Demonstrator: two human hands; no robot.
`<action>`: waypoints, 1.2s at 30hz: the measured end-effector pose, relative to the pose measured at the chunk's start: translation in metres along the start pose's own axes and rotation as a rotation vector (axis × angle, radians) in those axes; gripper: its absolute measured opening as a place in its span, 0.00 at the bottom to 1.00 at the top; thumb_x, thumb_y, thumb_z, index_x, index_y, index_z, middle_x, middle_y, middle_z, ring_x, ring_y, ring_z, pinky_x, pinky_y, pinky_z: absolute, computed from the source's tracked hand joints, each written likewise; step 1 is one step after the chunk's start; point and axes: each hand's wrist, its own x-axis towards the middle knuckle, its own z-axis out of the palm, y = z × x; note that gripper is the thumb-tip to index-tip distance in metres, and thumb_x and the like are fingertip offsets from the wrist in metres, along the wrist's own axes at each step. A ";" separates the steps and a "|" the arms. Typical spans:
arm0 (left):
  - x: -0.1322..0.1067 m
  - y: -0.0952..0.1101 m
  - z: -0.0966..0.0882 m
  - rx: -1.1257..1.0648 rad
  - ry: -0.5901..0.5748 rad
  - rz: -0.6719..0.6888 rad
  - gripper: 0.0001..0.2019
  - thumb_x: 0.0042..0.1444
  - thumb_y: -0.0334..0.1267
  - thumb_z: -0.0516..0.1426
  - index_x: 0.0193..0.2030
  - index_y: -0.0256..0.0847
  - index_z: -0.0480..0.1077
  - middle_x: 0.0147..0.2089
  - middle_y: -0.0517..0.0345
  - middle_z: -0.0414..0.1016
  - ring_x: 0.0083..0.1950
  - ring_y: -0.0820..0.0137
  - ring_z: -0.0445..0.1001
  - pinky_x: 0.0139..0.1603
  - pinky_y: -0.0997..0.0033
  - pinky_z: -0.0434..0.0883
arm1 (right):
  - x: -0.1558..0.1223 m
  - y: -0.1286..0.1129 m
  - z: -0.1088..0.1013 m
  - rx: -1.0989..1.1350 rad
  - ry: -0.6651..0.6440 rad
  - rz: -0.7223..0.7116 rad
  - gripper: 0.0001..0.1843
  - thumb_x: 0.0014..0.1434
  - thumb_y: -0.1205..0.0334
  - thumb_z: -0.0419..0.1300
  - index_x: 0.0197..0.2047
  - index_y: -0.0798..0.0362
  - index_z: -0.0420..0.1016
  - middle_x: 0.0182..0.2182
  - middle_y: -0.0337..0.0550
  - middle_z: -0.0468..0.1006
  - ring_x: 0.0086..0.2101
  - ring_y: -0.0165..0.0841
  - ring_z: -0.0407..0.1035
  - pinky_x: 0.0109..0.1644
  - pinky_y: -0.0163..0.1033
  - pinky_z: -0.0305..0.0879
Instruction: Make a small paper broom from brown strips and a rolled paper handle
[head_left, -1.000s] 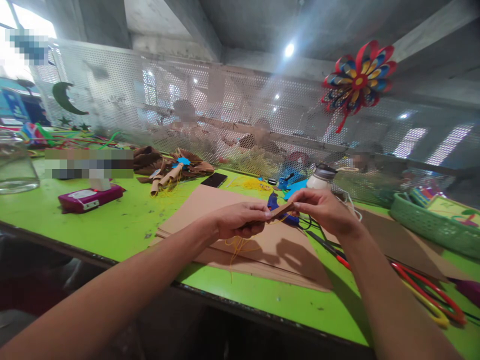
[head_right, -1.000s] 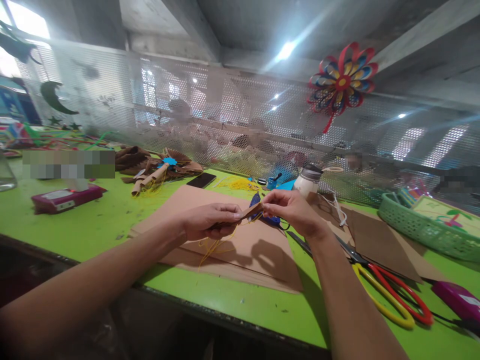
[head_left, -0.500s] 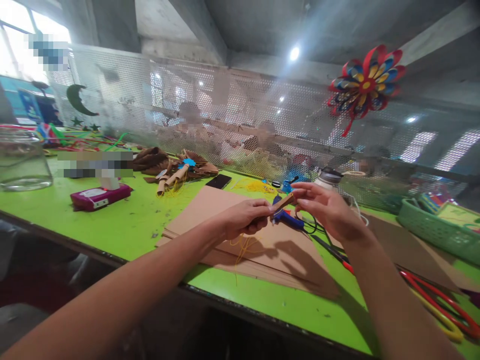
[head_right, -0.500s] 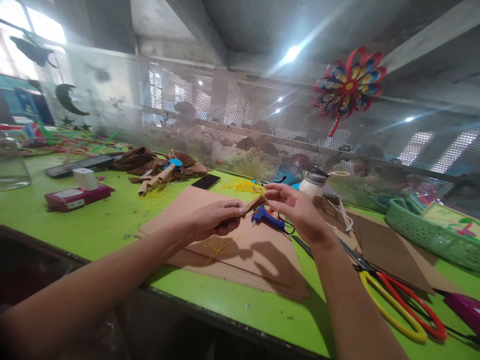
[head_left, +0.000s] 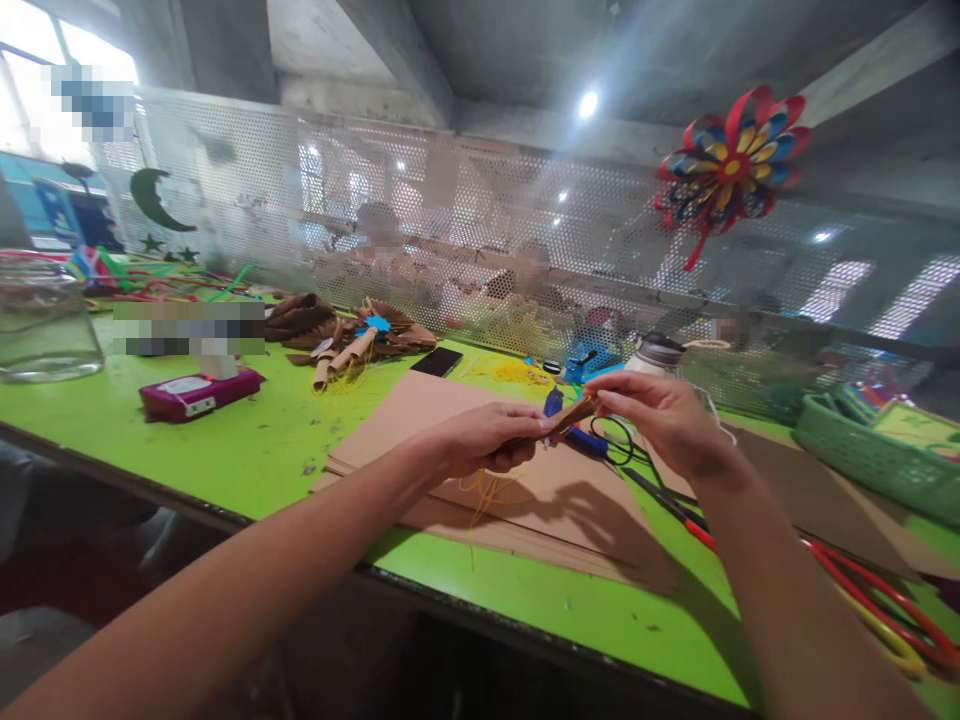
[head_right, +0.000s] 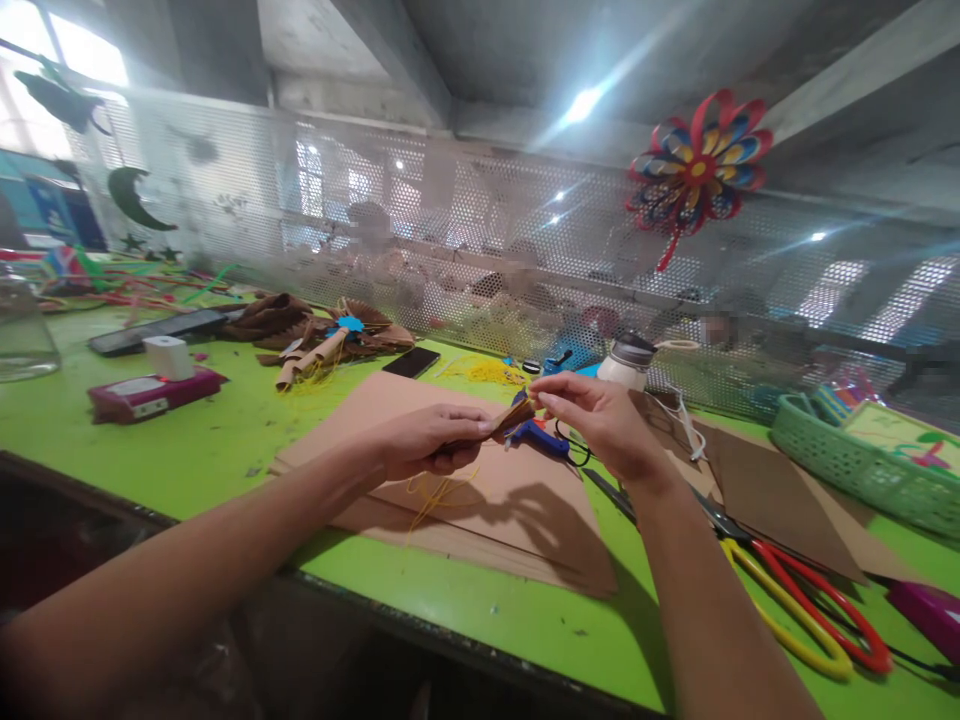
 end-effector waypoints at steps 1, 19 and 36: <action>0.000 0.000 0.000 -0.004 -0.011 -0.009 0.12 0.57 0.45 0.51 0.40 0.38 0.65 0.20 0.67 0.53 0.18 0.81 0.45 0.18 0.77 0.40 | 0.000 0.001 -0.001 -0.002 -0.020 0.007 0.10 0.52 0.57 0.62 0.38 0.49 0.77 0.33 0.43 0.76 0.34 0.34 0.68 0.39 0.41 0.65; -0.004 0.000 0.005 0.022 -0.117 -0.009 0.14 0.57 0.48 0.51 0.41 0.40 0.63 0.20 0.67 0.56 0.19 0.80 0.50 0.17 0.79 0.45 | -0.003 -0.012 -0.004 -0.074 -0.201 -0.068 0.07 0.54 0.57 0.60 0.30 0.52 0.74 0.28 0.41 0.71 0.30 0.30 0.63 0.32 0.36 0.60; -0.003 0.000 0.004 0.006 -0.107 0.023 0.09 0.57 0.41 0.53 0.36 0.37 0.63 0.28 0.60 0.70 0.25 0.78 0.68 0.25 0.78 0.60 | -0.002 -0.015 0.003 -0.090 -0.220 0.087 0.10 0.53 0.55 0.60 0.32 0.54 0.72 0.24 0.40 0.70 0.27 0.29 0.63 0.30 0.36 0.60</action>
